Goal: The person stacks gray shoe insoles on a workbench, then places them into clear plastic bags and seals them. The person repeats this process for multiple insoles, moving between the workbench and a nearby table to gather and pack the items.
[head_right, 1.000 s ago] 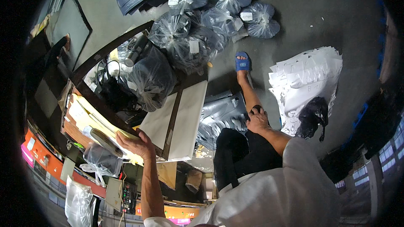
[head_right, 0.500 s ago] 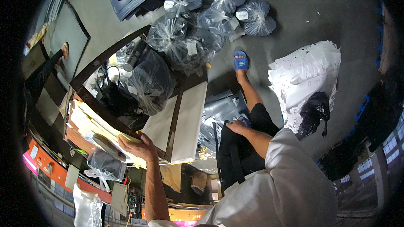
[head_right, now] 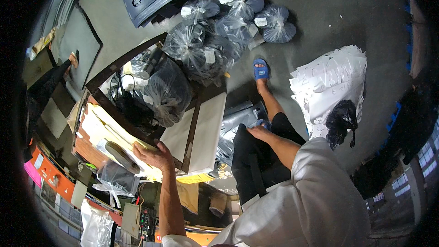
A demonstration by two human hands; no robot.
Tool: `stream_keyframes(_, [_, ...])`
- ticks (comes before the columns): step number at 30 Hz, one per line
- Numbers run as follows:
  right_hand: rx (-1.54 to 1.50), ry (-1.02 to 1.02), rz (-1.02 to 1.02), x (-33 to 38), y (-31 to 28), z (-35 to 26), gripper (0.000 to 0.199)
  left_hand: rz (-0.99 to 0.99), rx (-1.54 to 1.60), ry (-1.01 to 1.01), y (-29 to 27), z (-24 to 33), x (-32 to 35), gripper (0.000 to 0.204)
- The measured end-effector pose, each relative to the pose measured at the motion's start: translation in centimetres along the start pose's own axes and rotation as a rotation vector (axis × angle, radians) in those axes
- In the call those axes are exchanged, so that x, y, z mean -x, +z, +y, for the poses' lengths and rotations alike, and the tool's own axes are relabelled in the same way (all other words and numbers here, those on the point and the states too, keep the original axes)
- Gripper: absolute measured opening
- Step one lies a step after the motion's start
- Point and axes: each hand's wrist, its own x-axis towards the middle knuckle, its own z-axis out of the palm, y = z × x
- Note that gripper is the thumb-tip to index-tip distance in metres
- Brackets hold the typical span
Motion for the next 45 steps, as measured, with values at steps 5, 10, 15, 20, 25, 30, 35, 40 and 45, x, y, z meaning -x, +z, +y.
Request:
stream_keyframes(5, [-0.266,0.291,0.015,0.4,-1.7,-1.2,0.062,0.016,-0.016,0.005,-0.1,0.3,-0.2,0.084])
stream_keyframes(10, [-0.382,0.196,-0.036,-1.7,0.0,0.8,0.058,0.018,-0.003,-0.006,-0.1,0.2,-0.2,0.084])
stream_keyframes(15, [-0.058,0.001,0.046,-2.3,1.1,0.4,0.074,-0.003,-0.012,-0.005,0.0,0.0,0.0,0.087])
stream_keyframes(20, [-0.584,0.437,-0.02,1.1,-2.9,-3.5,0.078,0.018,-0.002,-0.009,0.0,0.0,0.0,0.084])
stream_keyframes(25, [-0.6,0.367,0.002,0.9,-4.2,-3.5,0.08,0.0,-0.01,-0.015,-0.2,0.2,-0.1,0.087])
stream_keyframes(30, [-0.243,0.241,-0.006,-3.6,-0.9,-1.6,0.076,-0.013,0.007,-0.02,-0.3,0.2,0.0,0.09])
stream_keyframes(35, [0.108,-0.069,-0.127,-4.9,-1.5,-0.3,0.068,0.007,0.024,-0.02,-0.1,0.1,0.0,0.089])
stream_keyframes(40, [-1.18,0.087,-0.291,-4.0,-5.3,1.1,0.05,0.013,0.004,0.003,0.1,-0.1,-0.1,0.083])
stream_keyframes(45, [-0.754,0.266,0.45,-7.9,-14.8,7.6,0.021,-0.021,0.021,-0.023,0.2,-0.4,0.2,0.086])
